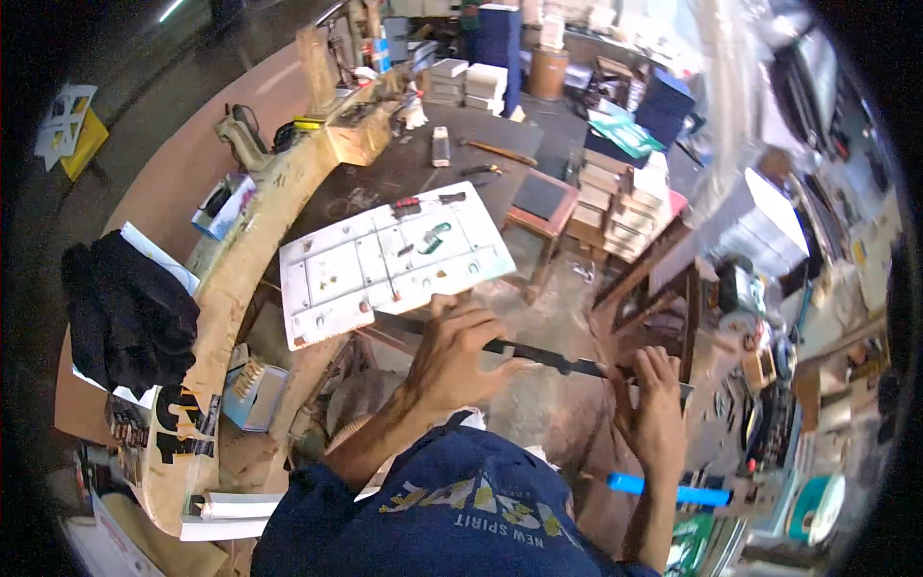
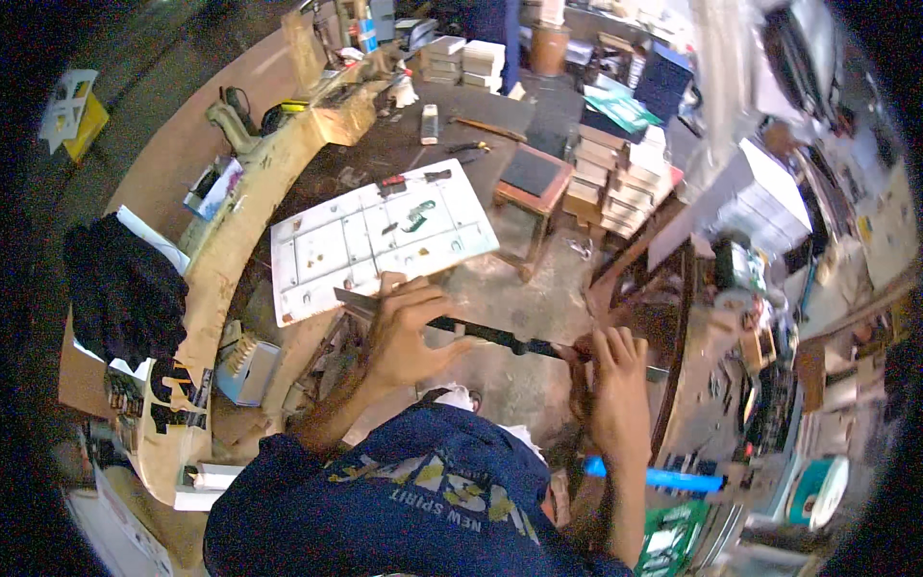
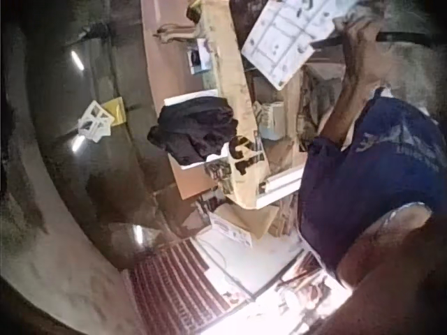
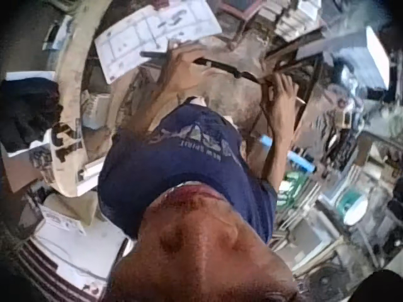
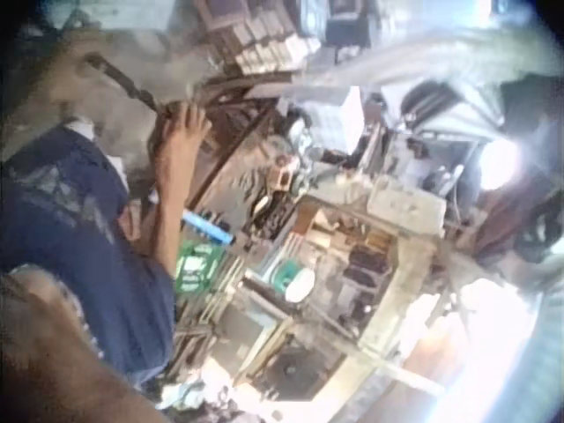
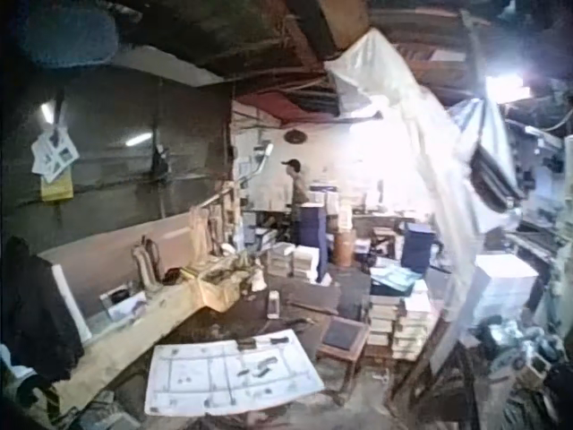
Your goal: The person shapes and cuts metal strips using benchtop manual machines and installs the strips into slots on a die board by hand and with pliers.
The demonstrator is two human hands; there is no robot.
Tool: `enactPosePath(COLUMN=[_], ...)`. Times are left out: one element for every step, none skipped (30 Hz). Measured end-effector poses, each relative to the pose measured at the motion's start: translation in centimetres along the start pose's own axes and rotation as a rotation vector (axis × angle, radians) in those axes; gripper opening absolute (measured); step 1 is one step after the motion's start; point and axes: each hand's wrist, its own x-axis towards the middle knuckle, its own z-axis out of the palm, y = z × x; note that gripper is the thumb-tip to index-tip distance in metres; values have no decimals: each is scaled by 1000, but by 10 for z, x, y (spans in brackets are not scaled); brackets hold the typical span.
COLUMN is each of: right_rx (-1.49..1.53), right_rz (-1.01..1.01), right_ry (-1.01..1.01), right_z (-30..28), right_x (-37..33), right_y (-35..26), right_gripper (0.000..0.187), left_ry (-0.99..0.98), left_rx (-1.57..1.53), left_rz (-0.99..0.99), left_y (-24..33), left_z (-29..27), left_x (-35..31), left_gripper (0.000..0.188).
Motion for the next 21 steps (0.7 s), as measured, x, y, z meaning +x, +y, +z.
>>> enactPosePath(right_rx=[42, 126, 143, 160, 170, 199, 227, 231, 290, 348, 389, 396, 469, 531, 592, 594, 550, 506, 578, 591, 590], right_rz=[-61, -70, -107, -142, -164, -210, -255, -275, -284, -292, -331, -355, -360, -364, -402, -424, -474, -524, -530, -549, -531], right_ry=[-55, -131, -129, -128, -142, -186, -230, -244, -251, -259, -238, -253, -286, -316, -304, -316, -324, -331, -287, -305, -380], right_z=[18, 27, 35, 42, 51, 62, 72, 82, 93, 104, 118, 130, 141, 150, 156, 161, 164, 167, 180, 179, 178], right_x=[23, 46, 69, 91, 112, 132, 150, 169, 186, 203, 221, 237, 253, 269, 287, 305, 322, 340, 356, 369, 385], right_y=[14, 16, 13, 13, 17, 25, 32, 38, 42, 47, 52, 60, 68, 76, 84, 93, 102, 112, 125, 133, 139], right_gripper=[17, 21, 19, 18, 18, 18, 17, 17, 18, 18, 19, 19, 18, 18, 18, 18, 18, 19, 20, 20, 21], left_ry=[-37, -23, -57, -91, -73, -58, -11, 35, 89, 104, 147, 190, 250, 271, 307, 344, 363, 403, 443, 476, 453], left_rx=[-17, -8, 21, 46, -17, -10, 55, 119, 144, 152, 208, 264, 311, 314, 300, 285, 292, 295, 298, 310, 310], left_rz=[-112, -127, -198, -269, -302, -322, -337, -352, -356, -377, -417, -456, -476, -490, -526, -559, -580, -584, -586, -591, -661], left_y=[-14, -27, -38, -49, -62, -73, -81, -90, -99, -105, -112, -118, -119, -126, -131, -137, -140, -144, -149, -149, -154], left_z=[-5, -6, -10, -13, -14, -12, -10, -6, -2, 2, 8, 14, 20, 28, 37, 47, 58, 69, 80, 86, 93], left_x=[10, 18, 21, 25, 29, 34, 39, 45, 50, 55, 60, 67, 76, 84, 93, 104, 117, 130, 144, 155, 164], left_gripper=[32, 32, 32, 33, 32, 32, 32, 32, 32, 32, 33, 33, 34, 34, 35, 35, 35, 35, 36, 36, 36])
